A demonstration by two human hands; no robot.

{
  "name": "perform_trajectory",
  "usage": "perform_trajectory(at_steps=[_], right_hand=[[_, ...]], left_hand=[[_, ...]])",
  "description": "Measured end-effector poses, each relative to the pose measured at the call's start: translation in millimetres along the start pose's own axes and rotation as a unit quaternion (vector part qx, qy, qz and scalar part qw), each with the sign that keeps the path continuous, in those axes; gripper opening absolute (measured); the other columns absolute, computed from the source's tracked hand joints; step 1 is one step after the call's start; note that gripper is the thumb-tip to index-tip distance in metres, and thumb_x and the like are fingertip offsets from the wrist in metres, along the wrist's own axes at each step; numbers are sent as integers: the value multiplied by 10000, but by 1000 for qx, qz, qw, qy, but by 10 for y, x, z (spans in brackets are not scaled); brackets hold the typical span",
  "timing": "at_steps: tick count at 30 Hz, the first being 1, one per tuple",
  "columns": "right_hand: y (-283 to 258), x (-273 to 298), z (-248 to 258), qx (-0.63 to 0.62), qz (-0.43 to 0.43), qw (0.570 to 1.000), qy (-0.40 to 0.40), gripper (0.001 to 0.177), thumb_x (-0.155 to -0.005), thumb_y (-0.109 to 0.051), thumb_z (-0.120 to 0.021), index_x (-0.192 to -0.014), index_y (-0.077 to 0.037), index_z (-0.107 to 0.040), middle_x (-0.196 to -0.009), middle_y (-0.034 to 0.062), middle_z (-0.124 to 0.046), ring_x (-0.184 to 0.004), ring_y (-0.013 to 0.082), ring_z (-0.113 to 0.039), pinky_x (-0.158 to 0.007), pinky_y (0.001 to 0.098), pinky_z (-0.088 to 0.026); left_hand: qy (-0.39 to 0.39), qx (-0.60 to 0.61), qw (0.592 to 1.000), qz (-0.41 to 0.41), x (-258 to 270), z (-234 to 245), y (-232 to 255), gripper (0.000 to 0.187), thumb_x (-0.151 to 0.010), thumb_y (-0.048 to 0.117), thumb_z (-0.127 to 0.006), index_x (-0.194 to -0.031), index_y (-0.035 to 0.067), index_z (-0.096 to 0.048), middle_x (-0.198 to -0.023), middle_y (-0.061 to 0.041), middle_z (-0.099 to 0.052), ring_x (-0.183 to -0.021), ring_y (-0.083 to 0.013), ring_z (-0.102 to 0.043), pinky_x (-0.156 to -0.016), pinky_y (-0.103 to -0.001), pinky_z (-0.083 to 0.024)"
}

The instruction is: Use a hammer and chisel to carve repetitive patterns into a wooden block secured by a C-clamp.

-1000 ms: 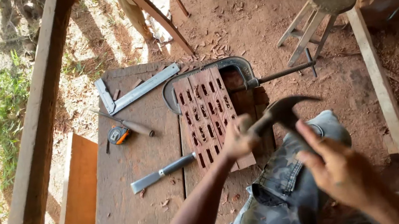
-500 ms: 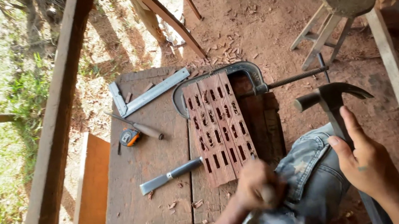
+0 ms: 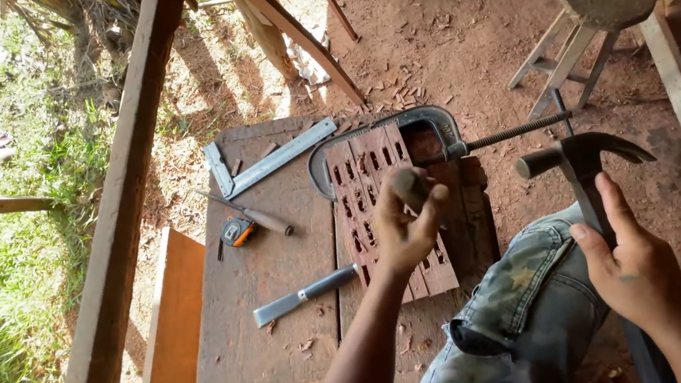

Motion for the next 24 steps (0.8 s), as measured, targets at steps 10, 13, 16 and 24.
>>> perform_trajectory(at_steps=[10,13,16,24], right_hand=[[25,1,-30,9,-14,1000,4,717,-960,-185,-629,-1608,36,-417,-897,310,-731,-480,366,-665,-401,458,-491],[42,2,-29,7,-16,1000,1,721,-964,-188,-623,-1612,42,-405,-924,309,-735,-483,355,-671,-394,444,-498],[55,4,-34,8,-24,1000,-2,724,-965,-184,-627,-1615,42,-403,-861,296,-737,-458,341,-658,-381,435,-489],[44,46,-27,3,-19,1000,18,706,-975,-166,-637,-1614,45,-426,-833,302,-719,-465,367,-624,-414,459,-462]], left_hand=[[114,-35,992,32,429,-3,-638,216,-933,232,-706,-894,112,-531,-737,18,-508,-596,-110,-459,-537,-256,-429],[87,-2,992,86,441,-25,-686,232,-934,264,-705,-901,119,-528,-737,21,-507,-593,-110,-481,-523,-261,-436],[65,10,994,84,402,-23,-667,248,-951,274,-703,-878,129,-515,-686,45,-455,-544,-99,-437,-466,-249,-382],[95,-72,993,-8,487,-70,-835,295,-1000,340,-654,-849,138,-502,-680,39,-470,-535,-106,-423,-472,-233,-405]])
Point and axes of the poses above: each hand's wrist, its own x-axis away from the middle knuckle, its own z-axis out of the back of the hand, y = z × x, the point moved 1 cm from there along -x, towards the middle knuckle
